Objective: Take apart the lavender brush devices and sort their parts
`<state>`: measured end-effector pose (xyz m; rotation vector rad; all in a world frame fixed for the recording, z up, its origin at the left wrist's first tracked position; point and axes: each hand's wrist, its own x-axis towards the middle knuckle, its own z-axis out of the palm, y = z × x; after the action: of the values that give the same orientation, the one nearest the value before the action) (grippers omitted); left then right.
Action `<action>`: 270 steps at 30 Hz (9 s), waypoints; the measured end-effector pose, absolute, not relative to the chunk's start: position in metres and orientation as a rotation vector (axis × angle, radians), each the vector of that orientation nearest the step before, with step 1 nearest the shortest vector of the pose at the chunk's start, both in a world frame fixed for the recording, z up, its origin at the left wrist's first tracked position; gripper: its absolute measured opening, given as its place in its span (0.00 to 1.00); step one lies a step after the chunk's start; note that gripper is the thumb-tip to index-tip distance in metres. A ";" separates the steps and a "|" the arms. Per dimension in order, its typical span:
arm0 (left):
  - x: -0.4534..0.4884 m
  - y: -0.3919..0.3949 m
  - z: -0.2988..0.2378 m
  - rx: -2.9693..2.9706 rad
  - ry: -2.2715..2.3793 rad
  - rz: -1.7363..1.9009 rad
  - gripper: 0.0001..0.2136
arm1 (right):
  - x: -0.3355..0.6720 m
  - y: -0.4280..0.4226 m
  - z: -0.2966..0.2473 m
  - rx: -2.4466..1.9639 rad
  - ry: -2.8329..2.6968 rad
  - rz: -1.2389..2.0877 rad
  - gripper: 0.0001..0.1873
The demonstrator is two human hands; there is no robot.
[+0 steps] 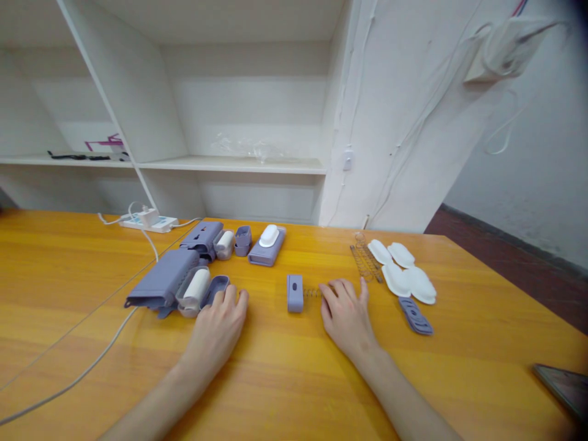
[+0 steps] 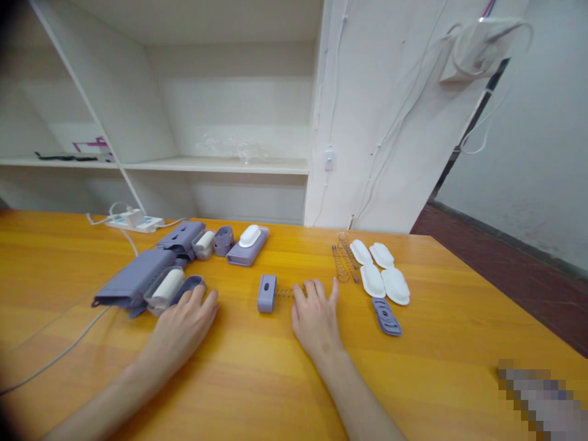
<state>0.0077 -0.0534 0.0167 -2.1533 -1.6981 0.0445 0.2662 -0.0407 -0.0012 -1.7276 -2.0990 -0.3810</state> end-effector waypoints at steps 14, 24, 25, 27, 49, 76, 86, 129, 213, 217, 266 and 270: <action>0.007 -0.057 0.023 -2.135 -1.786 0.047 0.19 | 0.267 -0.041 -0.001 -1.715 -2.108 -0.389 0.15; 0.073 -0.020 0.007 -2.921 -1.704 -1.030 0.51 | 0.267 -0.041 -0.002 -1.696 -2.108 -0.376 0.12; 0.078 -0.014 0.004 -2.969 -1.732 -1.095 0.50 | 0.268 -0.041 -0.003 -1.693 -2.106 -0.379 0.12; 0.082 -0.005 -0.001 -3.020 -1.755 -1.232 0.47 | 0.268 -0.041 -0.004 -1.692 -2.102 -0.382 0.12; 0.060 0.001 -0.001 -2.349 -1.709 -1.643 0.23 | 0.292 -0.028 -0.002 -1.811 -1.819 -0.580 0.09; 0.043 -0.040 0.019 -2.903 -1.909 -1.052 0.33 | 0.287 -0.026 -0.009 -1.767 -1.868 -0.560 0.11; 0.045 -0.050 0.032 -2.713 -1.595 -0.490 0.07 | 0.288 -0.027 -0.009 -1.727 -1.876 -0.553 0.11; 0.100 -0.028 0.007 -2.681 -1.285 -0.538 0.13 | 0.285 -0.029 -0.009 -1.388 -2.153 -0.361 0.12; 0.085 -0.014 0.012 -2.673 -1.504 -0.303 0.08 | 0.401 -0.042 0.022 -2.641 -1.486 -0.312 0.26; 0.084 -0.014 0.011 -2.687 -1.513 -0.339 0.07 | 0.404 -0.040 0.017 -2.676 -1.493 -0.250 0.23; 0.105 -0.036 0.002 -2.834 -1.552 -0.786 0.14 | 0.361 0.044 0.022 -2.329 -1.630 -0.443 0.19; 0.105 -0.036 0.002 -2.832 -1.549 -0.772 0.15 | 0.358 0.048 0.029 -2.328 -1.575 -0.506 0.19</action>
<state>0.1050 -0.0355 0.0024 -2.8324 -1.5492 -0.7717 0.3578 0.0485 0.0295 -2.3280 -1.5747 -0.5060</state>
